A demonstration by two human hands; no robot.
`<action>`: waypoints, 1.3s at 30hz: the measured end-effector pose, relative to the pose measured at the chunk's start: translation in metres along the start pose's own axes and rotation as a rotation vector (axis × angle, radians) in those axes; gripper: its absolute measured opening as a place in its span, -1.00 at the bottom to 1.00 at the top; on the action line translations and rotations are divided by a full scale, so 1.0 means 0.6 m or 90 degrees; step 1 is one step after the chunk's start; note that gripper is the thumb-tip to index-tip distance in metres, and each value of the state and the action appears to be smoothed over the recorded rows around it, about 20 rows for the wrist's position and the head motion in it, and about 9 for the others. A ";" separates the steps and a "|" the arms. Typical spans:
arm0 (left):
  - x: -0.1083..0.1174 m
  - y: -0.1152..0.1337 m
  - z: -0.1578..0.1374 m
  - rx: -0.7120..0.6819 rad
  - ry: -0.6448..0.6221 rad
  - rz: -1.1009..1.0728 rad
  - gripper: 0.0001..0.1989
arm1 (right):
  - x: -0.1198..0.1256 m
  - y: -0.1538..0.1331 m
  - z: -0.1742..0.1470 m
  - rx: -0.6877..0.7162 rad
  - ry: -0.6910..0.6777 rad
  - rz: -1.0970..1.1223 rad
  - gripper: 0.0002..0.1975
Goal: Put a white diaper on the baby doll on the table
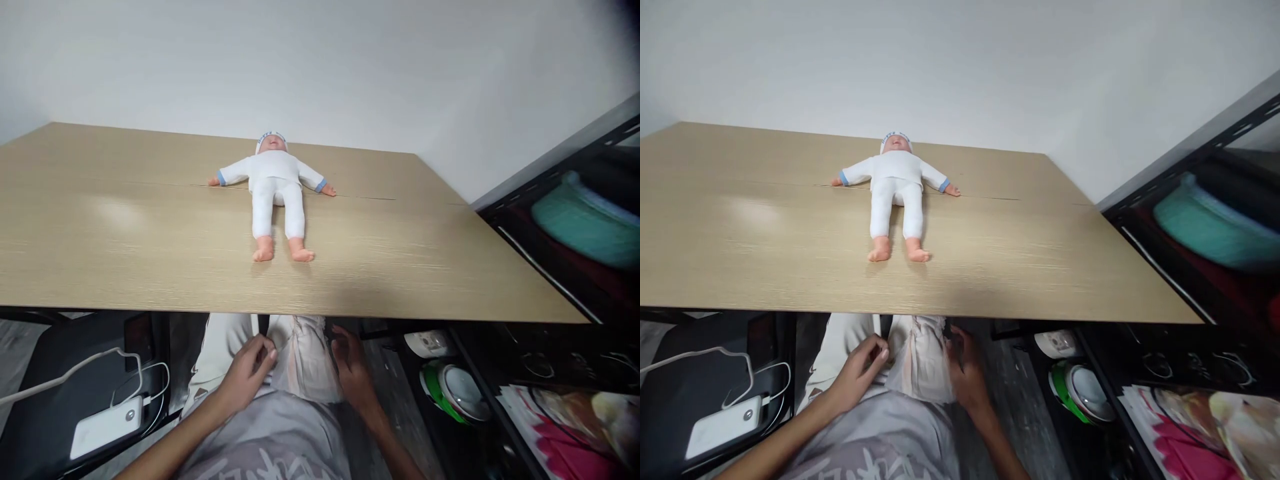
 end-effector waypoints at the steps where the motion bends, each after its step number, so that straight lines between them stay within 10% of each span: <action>1: -0.007 -0.016 0.015 0.055 0.009 -0.036 -0.60 | -0.005 0.027 0.002 -0.073 0.008 0.029 -0.47; 10: -0.101 -0.004 0.103 0.141 -0.129 -0.236 -0.24 | -0.077 0.038 0.003 -0.216 -0.136 0.141 -0.20; 22: 0.050 0.234 -0.174 -0.063 -0.155 -0.085 -0.53 | 0.046 -0.270 -0.198 0.011 -0.207 0.109 -0.63; 29: 0.063 0.161 -0.114 0.006 0.077 -0.224 -0.56 | -0.072 -0.285 -0.102 0.038 -0.237 0.148 -0.67; 39: 0.055 0.082 -0.068 0.123 0.107 -0.329 -0.35 | -0.140 -0.206 -0.064 0.020 -0.239 0.126 -0.54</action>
Point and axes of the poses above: each hand's wrist, its own z-axis towards the middle knuckle, its own x-axis out of the back of the hand, y = z × x, the point moved 6 cm from there along z, towards the middle knuckle, and after that the axes turned 12 degrees about z, right-handed, at the moved point
